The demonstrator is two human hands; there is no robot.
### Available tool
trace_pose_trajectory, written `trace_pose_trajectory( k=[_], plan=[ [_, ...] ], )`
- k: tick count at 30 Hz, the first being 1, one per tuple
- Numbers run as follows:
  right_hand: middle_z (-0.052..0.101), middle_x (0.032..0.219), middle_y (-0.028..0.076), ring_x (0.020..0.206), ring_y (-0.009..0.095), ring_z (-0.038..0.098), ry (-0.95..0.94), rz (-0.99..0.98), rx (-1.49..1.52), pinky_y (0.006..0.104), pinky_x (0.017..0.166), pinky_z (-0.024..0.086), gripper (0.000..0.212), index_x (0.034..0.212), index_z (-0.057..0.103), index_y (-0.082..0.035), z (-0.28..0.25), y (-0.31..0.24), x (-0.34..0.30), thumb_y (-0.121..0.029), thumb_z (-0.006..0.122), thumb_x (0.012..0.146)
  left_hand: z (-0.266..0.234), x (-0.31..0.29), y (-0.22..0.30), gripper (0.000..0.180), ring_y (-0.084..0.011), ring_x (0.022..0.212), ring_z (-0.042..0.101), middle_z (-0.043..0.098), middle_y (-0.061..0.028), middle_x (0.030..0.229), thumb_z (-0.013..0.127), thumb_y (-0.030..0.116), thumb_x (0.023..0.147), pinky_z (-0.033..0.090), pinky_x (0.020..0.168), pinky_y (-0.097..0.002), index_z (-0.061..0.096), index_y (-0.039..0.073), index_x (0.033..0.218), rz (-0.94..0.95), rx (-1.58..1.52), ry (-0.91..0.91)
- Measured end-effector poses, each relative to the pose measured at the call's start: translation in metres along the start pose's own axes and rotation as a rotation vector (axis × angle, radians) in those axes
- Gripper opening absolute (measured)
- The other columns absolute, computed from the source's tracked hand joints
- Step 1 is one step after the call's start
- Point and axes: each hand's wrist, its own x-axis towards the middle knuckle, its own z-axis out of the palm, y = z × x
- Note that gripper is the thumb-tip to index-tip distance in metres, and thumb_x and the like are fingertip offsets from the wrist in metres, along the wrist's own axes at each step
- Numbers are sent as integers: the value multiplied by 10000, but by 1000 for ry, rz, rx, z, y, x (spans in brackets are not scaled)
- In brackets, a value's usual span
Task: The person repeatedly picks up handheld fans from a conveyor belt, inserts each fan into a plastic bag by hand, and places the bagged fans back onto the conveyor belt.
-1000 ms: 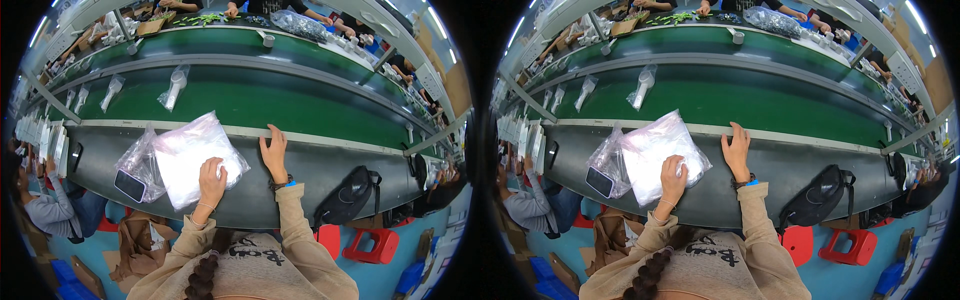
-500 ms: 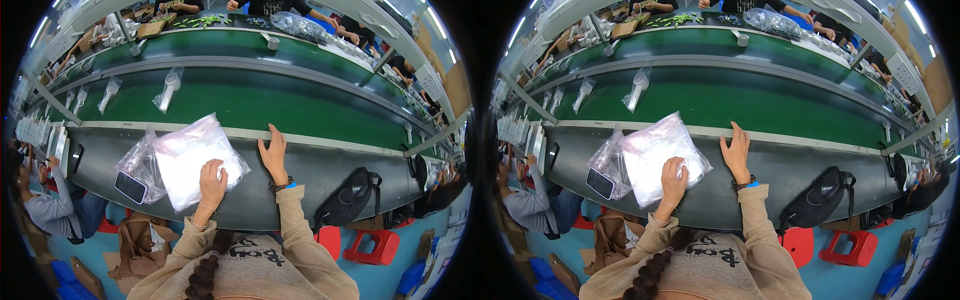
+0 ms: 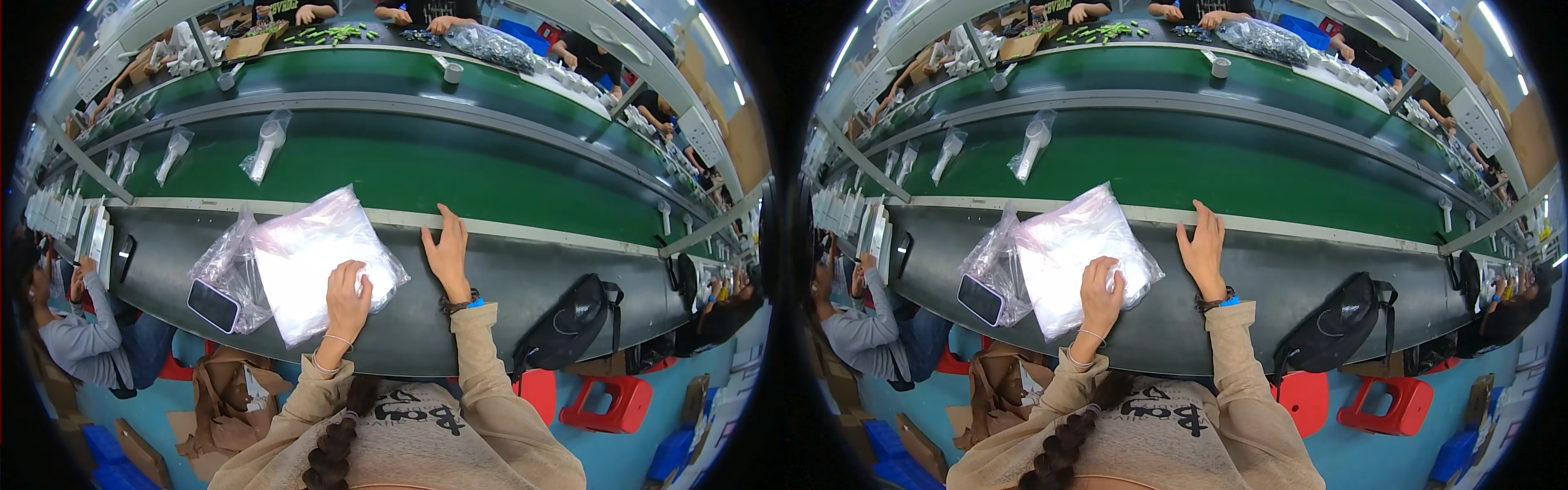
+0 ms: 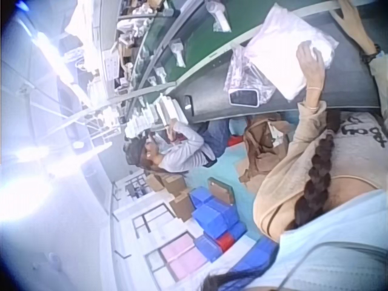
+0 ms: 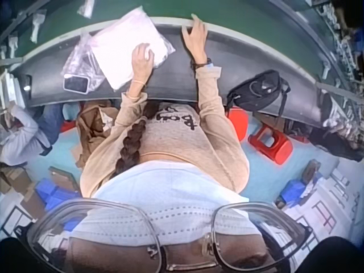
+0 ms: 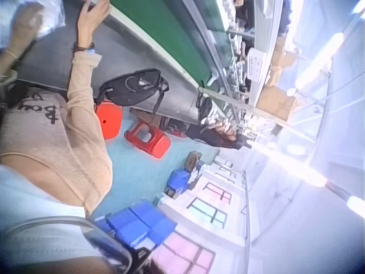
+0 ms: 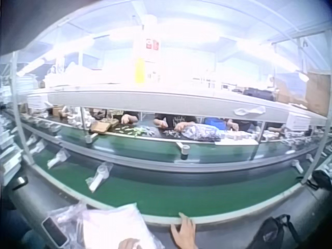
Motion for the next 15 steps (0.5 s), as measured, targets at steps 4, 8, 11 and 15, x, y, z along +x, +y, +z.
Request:
trace_pose_trajectory(
  k=[4,8,11,15],
  plan=[
    [533,1341,175,1262,345,482,-11,1,-10,487,1119,285,545,1373,456,-37,-1,-1,0,-216,641,892,0,0,0,198,-330,957,590,619,-147,1019,619,11,820,474,838,-398,609,7,1017,4,4,2],
    [533,1340,169,1265,342,479,-8,-1,5,486,1119,284,538,1369,458,-41,-1,-1,0,-217,639,893,0,0,-1,198,-329,954,590,620,-146,1018,620,9,818,474,838,-398,609,6,1016,4,4,-1],
    [534,1335,165,1265,340,477,-13,-1,-11,483,1118,283,530,1364,462,-46,-1,-1,-1,-218,636,893,0,0,-1,199,-329,951,590,620,-146,1017,621,6,817,474,835,-394,608,3,1015,11,2,3],
    [545,1302,154,1234,332,494,4,-18,-18,496,1095,303,511,1348,468,-52,0,-1,0,-208,638,893,0,0,-1,198,-329,947,590,620,-147,1018,621,6,817,473,831,-395,608,0,1015,20,7,5]
  ],
)
